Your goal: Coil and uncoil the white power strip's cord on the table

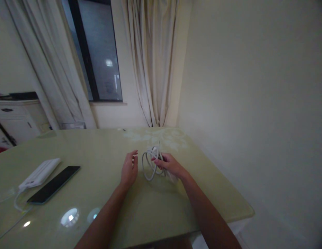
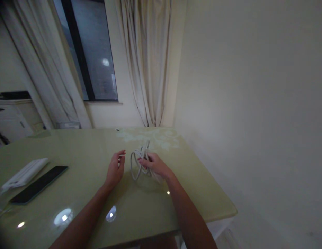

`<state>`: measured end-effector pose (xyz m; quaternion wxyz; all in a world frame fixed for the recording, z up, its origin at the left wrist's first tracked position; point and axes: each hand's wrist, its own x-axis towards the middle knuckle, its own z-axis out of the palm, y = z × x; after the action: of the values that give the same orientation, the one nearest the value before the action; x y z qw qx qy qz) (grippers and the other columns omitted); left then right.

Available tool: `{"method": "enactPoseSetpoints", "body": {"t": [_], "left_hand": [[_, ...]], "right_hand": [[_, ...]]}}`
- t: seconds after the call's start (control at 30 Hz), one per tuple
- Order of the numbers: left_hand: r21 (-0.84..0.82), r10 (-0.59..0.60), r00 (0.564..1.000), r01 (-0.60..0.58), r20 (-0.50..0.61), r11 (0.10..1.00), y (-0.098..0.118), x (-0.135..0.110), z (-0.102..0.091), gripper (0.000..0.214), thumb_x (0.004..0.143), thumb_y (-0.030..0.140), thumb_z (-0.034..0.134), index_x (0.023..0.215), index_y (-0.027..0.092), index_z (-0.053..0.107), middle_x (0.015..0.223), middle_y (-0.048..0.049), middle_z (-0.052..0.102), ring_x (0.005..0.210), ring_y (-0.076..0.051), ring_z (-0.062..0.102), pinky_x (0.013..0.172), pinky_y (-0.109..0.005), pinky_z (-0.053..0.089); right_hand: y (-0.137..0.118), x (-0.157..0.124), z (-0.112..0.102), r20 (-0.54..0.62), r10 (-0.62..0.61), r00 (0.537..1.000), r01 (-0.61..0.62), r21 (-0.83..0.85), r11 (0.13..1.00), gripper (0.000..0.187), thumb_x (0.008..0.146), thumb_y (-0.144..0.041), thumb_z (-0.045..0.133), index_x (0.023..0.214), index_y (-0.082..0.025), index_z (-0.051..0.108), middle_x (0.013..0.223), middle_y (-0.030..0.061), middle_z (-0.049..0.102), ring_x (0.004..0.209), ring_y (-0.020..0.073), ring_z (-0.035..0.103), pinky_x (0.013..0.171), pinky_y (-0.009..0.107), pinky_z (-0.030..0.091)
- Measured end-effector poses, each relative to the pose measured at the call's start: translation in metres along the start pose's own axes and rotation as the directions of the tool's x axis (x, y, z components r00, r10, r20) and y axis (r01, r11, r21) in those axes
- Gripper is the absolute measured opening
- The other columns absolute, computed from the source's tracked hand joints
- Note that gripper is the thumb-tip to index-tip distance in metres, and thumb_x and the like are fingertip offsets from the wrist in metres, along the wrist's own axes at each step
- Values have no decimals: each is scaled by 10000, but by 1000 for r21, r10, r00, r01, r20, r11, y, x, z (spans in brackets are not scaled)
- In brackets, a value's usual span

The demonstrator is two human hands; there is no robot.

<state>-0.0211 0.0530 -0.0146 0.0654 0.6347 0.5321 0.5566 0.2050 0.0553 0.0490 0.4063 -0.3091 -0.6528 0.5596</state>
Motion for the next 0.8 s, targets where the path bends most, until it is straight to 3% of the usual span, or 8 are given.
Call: {"method": "enactPoseSetpoints", "body": {"t": [0.13,0.27,0.37,0.43,0.6,0.7,0.73,0.8], "left_hand": [[46,111,993,-109,-46,993,-1,7,-7,411,1021,329,392,1410,217,463,1365,-149,573,1186,-237,587,963,-417,523],[72,266,962,-270,63,960,9,6,-8,439,982,339,506,1410,243,491,1430,-133,564,1342,-261,498,1115,-469,401],[-28,196,980,-195,40,980,16,2,-7,264,984,370,484,1128,220,646,1063,-93,725,1059,-233,651,959,-401,493],[-127,34,998,-40,-56,991,16,2,-9,270,986,400,458,966,210,649,747,-28,669,756,-184,646,747,-307,513],[-496,-378,911,255,-164,830,5,14,-20,354,918,529,553,994,194,635,600,66,432,458,-86,378,441,-198,287],[-691,-614,784,393,-93,607,-6,24,-27,367,859,533,601,990,191,620,619,85,393,427,-59,283,402,-183,205],[-725,-689,723,444,-58,526,-11,27,-29,351,836,510,620,975,188,615,620,90,386,423,-53,264,399,-180,193],[-749,-792,611,529,10,399,-19,32,-34,328,789,466,647,934,174,613,609,100,360,416,-46,229,396,-180,169]], "right_hand": [[-57,-13,-11,267,-3,964,88,-307,948,275,674,-406,869,751,-176,739,595,-41,606,553,116,476,570,245,329],[-119,-17,-7,502,71,862,241,-530,813,227,744,-355,817,666,-183,691,559,-61,575,526,92,448,568,239,298],[-153,-12,-5,561,206,802,296,-672,679,234,791,-357,779,691,-171,679,565,-58,565,525,89,437,560,233,288],[-167,-4,-10,538,268,799,329,-764,555,249,852,-369,719,726,-158,678,586,-42,571,544,97,457,561,233,300],[-178,24,-51,328,191,925,232,-887,398,286,943,-367,575,846,-132,707,682,20,645,635,129,550,613,235,376],[-169,45,-80,-10,2,1000,-10,-895,447,300,926,-370,583,801,-127,708,679,31,643,610,125,534,598,235,376],[-164,53,-88,-166,-83,983,-101,-853,513,298,922,-365,583,787,-126,700,673,29,633,593,119,519,587,235,372],[-153,68,-97,-449,-193,872,-201,-689,697,267,915,-334,580,769,-129,669,661,16,600,565,107,489,563,230,367]]}}
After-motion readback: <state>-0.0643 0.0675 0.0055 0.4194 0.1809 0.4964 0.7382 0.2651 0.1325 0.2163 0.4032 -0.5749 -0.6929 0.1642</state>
